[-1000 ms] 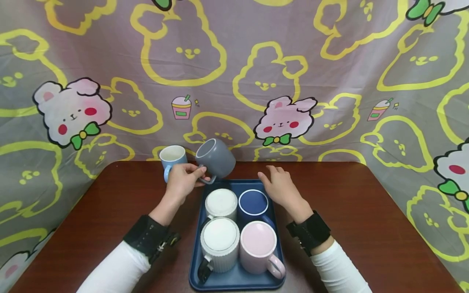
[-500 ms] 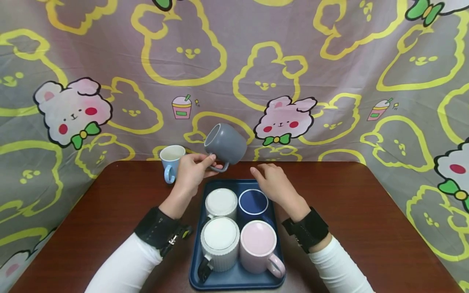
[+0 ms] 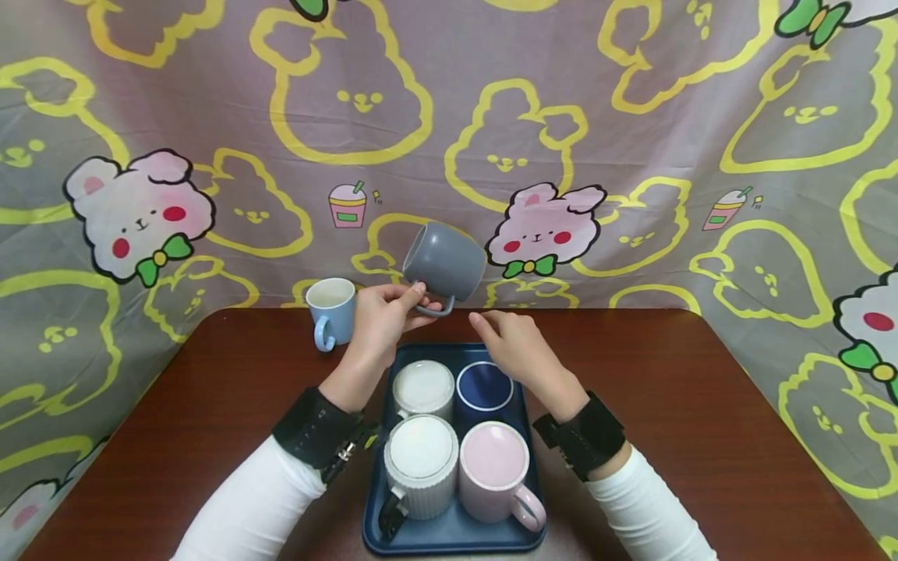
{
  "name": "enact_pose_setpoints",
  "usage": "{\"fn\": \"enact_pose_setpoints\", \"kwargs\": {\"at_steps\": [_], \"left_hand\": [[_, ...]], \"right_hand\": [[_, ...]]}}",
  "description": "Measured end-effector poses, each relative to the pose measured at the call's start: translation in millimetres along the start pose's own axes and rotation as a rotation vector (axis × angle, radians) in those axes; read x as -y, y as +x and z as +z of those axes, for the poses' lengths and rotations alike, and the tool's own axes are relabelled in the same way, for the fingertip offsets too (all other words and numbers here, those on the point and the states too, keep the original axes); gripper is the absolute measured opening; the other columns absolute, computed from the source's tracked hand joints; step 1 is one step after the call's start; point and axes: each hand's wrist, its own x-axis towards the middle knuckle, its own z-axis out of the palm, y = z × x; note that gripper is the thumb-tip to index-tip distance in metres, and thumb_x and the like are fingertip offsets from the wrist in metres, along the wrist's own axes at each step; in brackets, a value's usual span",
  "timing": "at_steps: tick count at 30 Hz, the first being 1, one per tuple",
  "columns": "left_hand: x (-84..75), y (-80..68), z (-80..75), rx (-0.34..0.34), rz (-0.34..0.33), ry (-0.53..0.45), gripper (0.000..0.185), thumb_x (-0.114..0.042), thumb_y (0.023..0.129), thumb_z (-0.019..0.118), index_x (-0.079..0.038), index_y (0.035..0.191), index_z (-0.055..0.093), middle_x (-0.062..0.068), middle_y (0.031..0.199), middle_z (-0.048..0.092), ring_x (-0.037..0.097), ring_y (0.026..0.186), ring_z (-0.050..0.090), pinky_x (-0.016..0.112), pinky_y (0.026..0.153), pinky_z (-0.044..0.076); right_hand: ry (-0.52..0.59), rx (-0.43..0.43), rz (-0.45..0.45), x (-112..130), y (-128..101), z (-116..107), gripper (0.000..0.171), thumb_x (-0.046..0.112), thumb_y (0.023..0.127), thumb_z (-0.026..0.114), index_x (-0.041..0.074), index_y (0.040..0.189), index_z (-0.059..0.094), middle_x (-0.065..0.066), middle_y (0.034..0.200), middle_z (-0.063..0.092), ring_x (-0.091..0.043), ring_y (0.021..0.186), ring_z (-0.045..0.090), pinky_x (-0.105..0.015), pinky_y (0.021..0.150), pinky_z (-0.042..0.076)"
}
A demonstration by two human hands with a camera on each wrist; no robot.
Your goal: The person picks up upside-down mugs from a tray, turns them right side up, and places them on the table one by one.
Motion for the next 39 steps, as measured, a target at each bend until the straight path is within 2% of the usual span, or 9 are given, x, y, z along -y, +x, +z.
{"fn": "enact_pose_setpoints", "kwargs": {"at_steps": [4,9,14,20,24,33,39], "left_hand": [[-6.5,-0.2,4.2,0.005,0.003,0.009,0.030,-0.013,0.093,0.060,0.014,0.103,0.063,0.007,0.076,0.064,0.011,0.067,0.069,0.029,0.069,0.057],[-12.2,-0.7,12.5,0.019,-0.007,-0.040,0.029,-0.012,0.093,0.059,0.015,0.103,0.063,0.007,0.075,0.063,0.011,0.067,0.069,0.029,0.069,0.057],[-14.7,-3.5,21.1,0.032,-0.013,-0.086,0.029,-0.010,0.094,0.058,0.015,0.106,0.062,0.007,0.077,0.062,0.011,0.069,0.070,0.028,0.069,0.057],[-13.6,-4.1,30.6,0.028,-0.014,-0.150,0.030,-0.010,0.094,0.058,0.017,0.106,0.062,0.006,0.075,0.062,0.010,0.067,0.069,0.028,0.069,0.056],[-13.2,-4.4,34.7,0.015,-0.018,-0.177,0.029,-0.010,0.093,0.059,0.016,0.105,0.063,0.006,0.075,0.062,0.010,0.067,0.069,0.028,0.069,0.057],[-9.9,-5.1,40.7,0.003,-0.019,-0.232,0.029,-0.009,0.093,0.058,0.019,0.101,0.062,0.007,0.073,0.063,0.012,0.068,0.070,0.031,0.071,0.057],[-9.9,-6.3,42.2,0.013,-0.016,-0.235,0.027,-0.007,0.093,0.059,0.019,0.100,0.063,0.007,0.073,0.065,0.013,0.068,0.069,0.034,0.073,0.057]], "right_hand": [[0.020,-0.007,-0.031,3,2,-1,0.043,0.034,0.099,0.047,0.003,0.126,0.059,-0.014,0.118,0.066,-0.028,0.105,0.065,-0.043,0.091,0.052],[0.074,-0.042,-0.036,8,4,-2,0.042,0.035,0.100,0.045,0.003,0.120,0.063,-0.013,0.103,0.070,-0.025,0.094,0.066,-0.040,0.085,0.054],[0.201,-0.085,-0.004,14,7,-4,0.046,0.038,0.101,0.043,0.001,0.118,0.064,-0.014,0.104,0.071,-0.026,0.099,0.068,-0.040,0.088,0.053],[0.378,-0.117,0.012,18,9,-6,0.045,0.036,0.100,0.044,-0.001,0.118,0.063,-0.016,0.100,0.072,-0.024,0.093,0.070,-0.034,0.080,0.056],[0.498,-0.151,0.039,23,12,-7,0.044,0.034,0.100,0.047,-0.003,0.118,0.063,-0.019,0.102,0.071,-0.027,0.092,0.070,-0.034,0.078,0.056],[0.671,-0.136,0.130,27,13,-11,0.037,0.024,0.099,0.049,-0.007,0.114,0.062,-0.023,0.109,0.067,-0.031,0.097,0.068,-0.036,0.081,0.055],[0.721,-0.110,0.158,26,14,-14,0.038,0.022,0.100,0.048,-0.010,0.114,0.060,-0.026,0.111,0.065,-0.033,0.100,0.067,-0.038,0.083,0.055]]}}
